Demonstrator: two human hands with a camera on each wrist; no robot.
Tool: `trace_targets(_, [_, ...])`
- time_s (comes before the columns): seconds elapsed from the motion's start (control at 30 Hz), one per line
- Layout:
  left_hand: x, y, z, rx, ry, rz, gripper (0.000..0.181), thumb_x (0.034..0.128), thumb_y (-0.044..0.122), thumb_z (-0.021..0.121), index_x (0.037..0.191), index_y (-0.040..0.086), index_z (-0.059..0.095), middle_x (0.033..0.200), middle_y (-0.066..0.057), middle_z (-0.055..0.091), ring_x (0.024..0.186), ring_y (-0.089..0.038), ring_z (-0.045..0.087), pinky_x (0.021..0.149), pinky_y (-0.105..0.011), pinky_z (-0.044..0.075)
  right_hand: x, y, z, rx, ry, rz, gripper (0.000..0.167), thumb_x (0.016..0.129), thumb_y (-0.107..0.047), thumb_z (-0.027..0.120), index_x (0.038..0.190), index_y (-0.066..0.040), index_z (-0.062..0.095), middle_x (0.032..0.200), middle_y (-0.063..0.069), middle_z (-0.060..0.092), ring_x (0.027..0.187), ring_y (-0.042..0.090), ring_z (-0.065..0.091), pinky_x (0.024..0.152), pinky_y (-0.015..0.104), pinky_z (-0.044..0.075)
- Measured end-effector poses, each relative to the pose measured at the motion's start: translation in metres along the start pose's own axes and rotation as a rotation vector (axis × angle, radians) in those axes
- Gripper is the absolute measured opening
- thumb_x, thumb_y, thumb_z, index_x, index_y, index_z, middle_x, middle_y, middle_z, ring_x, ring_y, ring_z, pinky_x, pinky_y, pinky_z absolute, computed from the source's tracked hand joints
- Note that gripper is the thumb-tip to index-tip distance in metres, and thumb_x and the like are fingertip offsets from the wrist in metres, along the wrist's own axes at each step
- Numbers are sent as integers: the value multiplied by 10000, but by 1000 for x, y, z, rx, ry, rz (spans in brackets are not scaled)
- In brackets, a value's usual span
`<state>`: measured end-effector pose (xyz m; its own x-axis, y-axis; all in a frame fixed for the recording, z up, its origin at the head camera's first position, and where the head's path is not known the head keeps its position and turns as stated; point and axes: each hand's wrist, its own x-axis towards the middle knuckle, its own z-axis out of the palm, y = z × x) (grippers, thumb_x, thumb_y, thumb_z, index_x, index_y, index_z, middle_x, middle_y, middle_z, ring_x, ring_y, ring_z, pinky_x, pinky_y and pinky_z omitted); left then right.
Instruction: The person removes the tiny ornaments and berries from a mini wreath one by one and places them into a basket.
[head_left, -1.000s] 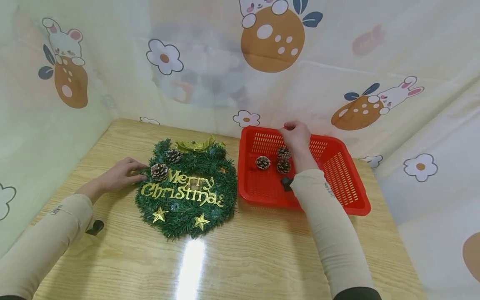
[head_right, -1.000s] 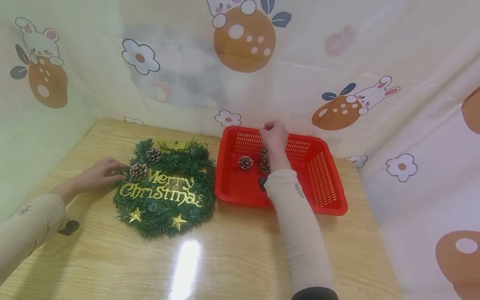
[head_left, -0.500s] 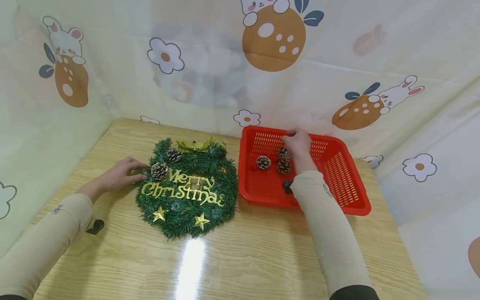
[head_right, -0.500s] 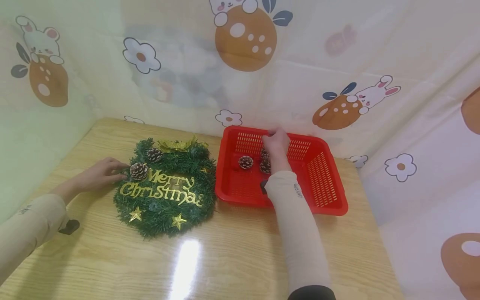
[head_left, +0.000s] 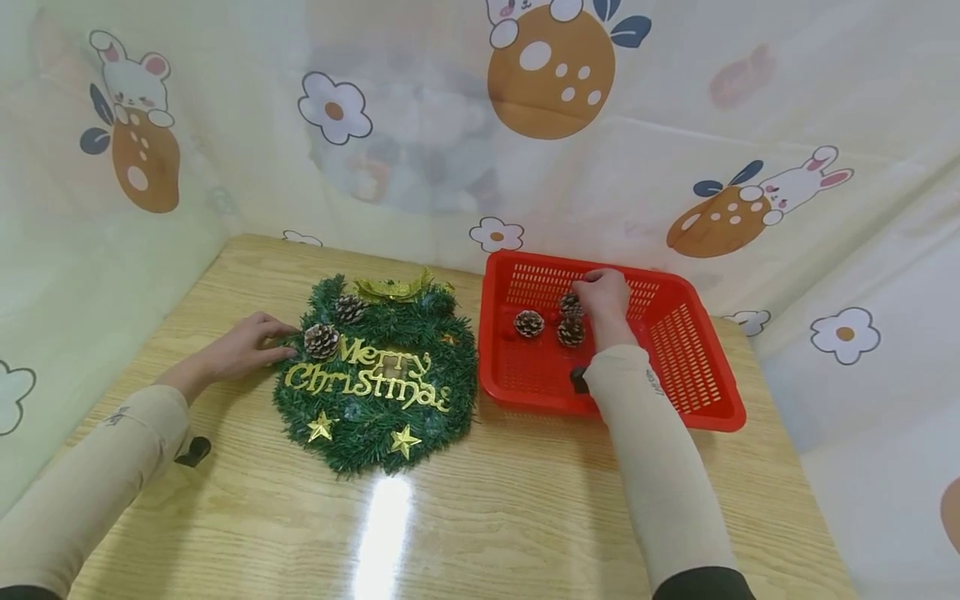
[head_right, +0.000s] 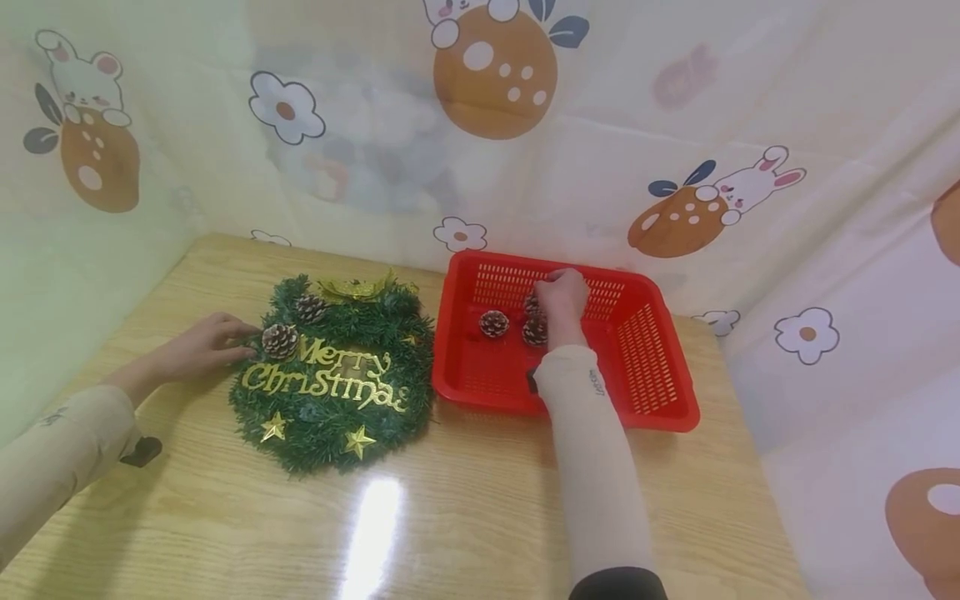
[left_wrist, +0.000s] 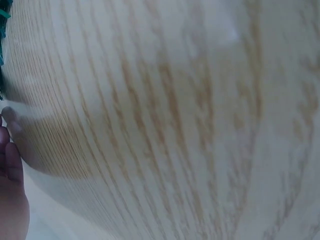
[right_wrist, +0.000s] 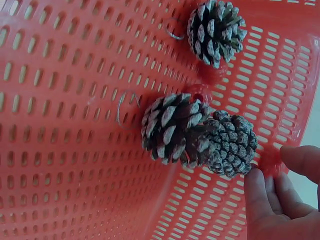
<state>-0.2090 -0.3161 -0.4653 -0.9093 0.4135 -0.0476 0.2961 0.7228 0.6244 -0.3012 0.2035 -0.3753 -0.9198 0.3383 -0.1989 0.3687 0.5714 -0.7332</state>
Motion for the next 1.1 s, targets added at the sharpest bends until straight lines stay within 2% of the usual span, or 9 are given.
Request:
trace_targets(0.37, [1,1,0,15,-5,4,457,968,204,630,1321,-70,539,1233,-283,484,1143,-421,456,964,-621,379,1,6,-9,-24,16,-34,405,980,-201,546,1348,-30,559,1328,174,547,1167,342,516,986,449,464])
trace_targets(0.5, [0,2,0,9,-5,4,455,970,194,627,1323,-77,534,1237,-293,478,1147,-431,452,965,-626,376,1,5,-10,5,29,-54,439,985,-227,557,1377,-32,530,1348,170,536,1186,340,497,1005,445,449])
trace_targets(0.87, [0,2,-1,6,-7,7,452,974,192,621,1327,-75,532,1248,-296,470,1161,-437,436,966,-632,366,-8,-17,-6,148,66,-111,496,960,-271,614,1407,-81,516,1337,120,569,1191,283,516,1005,405,450])
trace_targets(1.1, [0,2,-1,2,-5,5,447,972,189,623,1324,-74,537,1247,-295,474,1158,-435,434,960,-628,368,-21,-34,2,166,28,-176,487,965,-268,620,1408,-96,514,1360,98,555,1233,259,502,1025,385,442])
